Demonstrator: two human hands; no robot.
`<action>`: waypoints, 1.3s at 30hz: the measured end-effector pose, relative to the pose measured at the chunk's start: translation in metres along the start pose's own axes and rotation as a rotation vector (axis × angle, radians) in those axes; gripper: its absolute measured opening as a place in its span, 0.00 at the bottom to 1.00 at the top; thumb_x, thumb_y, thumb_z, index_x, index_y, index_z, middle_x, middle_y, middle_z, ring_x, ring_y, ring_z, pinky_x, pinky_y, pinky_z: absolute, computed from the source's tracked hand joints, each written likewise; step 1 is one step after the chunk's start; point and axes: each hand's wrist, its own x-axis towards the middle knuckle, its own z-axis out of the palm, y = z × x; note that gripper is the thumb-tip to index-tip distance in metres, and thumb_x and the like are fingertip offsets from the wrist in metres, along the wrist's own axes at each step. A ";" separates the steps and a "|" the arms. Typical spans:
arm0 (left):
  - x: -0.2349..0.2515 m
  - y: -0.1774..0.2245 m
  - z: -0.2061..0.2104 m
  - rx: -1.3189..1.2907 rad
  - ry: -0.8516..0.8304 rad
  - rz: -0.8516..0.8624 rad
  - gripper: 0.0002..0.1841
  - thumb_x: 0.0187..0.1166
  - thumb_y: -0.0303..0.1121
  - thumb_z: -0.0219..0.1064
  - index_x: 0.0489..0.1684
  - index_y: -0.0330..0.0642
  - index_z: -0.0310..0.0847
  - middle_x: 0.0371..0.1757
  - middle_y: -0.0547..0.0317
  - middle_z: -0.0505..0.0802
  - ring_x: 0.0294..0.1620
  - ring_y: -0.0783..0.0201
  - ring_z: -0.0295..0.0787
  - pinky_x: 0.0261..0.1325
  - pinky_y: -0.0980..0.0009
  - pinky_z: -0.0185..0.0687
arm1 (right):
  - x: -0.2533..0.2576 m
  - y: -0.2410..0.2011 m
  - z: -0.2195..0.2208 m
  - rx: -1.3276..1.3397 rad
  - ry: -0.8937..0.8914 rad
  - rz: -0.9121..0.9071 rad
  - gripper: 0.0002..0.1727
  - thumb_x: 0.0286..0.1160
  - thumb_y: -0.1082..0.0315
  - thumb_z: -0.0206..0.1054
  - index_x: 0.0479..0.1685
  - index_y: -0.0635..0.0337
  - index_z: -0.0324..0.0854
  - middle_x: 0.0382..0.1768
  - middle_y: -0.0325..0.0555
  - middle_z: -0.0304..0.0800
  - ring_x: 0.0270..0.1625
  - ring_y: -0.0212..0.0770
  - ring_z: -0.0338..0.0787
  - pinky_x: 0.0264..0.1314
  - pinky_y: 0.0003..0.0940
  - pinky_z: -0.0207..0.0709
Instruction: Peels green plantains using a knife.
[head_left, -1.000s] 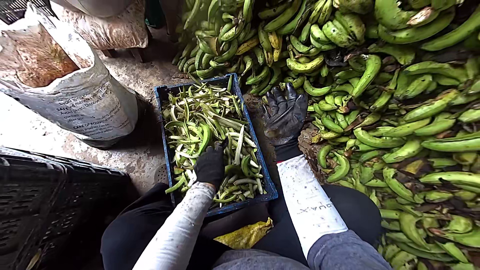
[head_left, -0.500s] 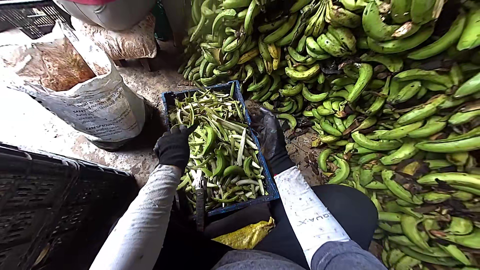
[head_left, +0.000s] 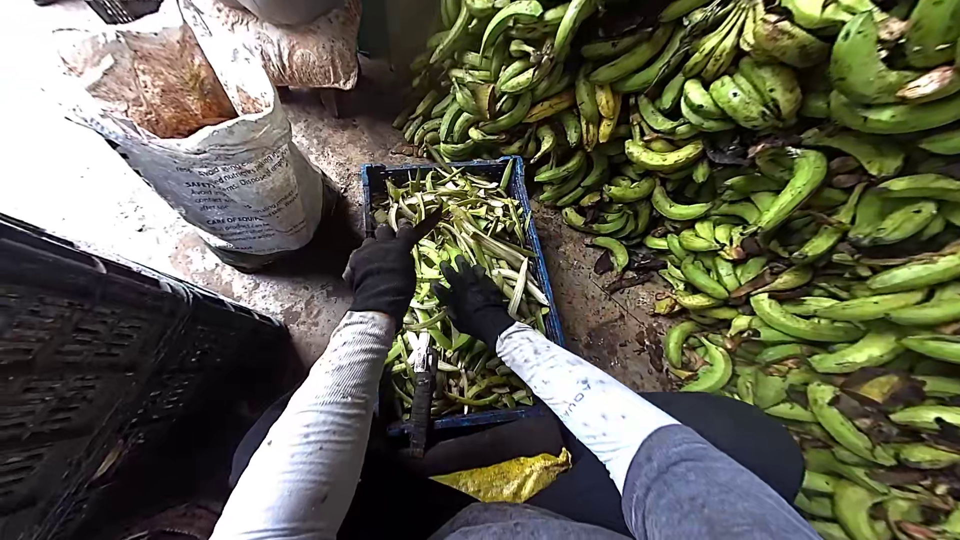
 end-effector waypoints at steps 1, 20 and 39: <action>-0.002 0.003 -0.002 -0.013 -0.008 0.010 0.25 0.84 0.36 0.62 0.82 0.61 0.72 0.71 0.44 0.85 0.60 0.35 0.88 0.46 0.34 0.85 | 0.005 0.001 0.001 -0.024 0.020 -0.016 0.30 0.73 0.60 0.70 0.79 0.35 0.77 0.91 0.42 0.59 0.93 0.63 0.50 0.85 0.68 0.52; -0.007 0.008 0.025 0.044 -0.258 -0.055 0.18 0.79 0.35 0.67 0.67 0.46 0.82 0.69 0.39 0.85 0.59 0.34 0.88 0.49 0.33 0.83 | -0.082 0.083 -0.032 2.098 0.681 0.163 0.20 0.93 0.55 0.47 0.75 0.46 0.73 0.54 0.38 0.89 0.47 0.34 0.90 0.53 0.32 0.86; -0.001 0.001 0.028 0.008 -0.272 -0.089 0.19 0.76 0.33 0.69 0.66 0.46 0.81 0.69 0.40 0.85 0.59 0.34 0.88 0.49 0.33 0.83 | 0.016 0.020 -0.029 1.610 0.636 0.331 0.32 0.84 0.61 0.65 0.85 0.60 0.61 0.73 0.54 0.79 0.71 0.39 0.82 0.74 0.37 0.77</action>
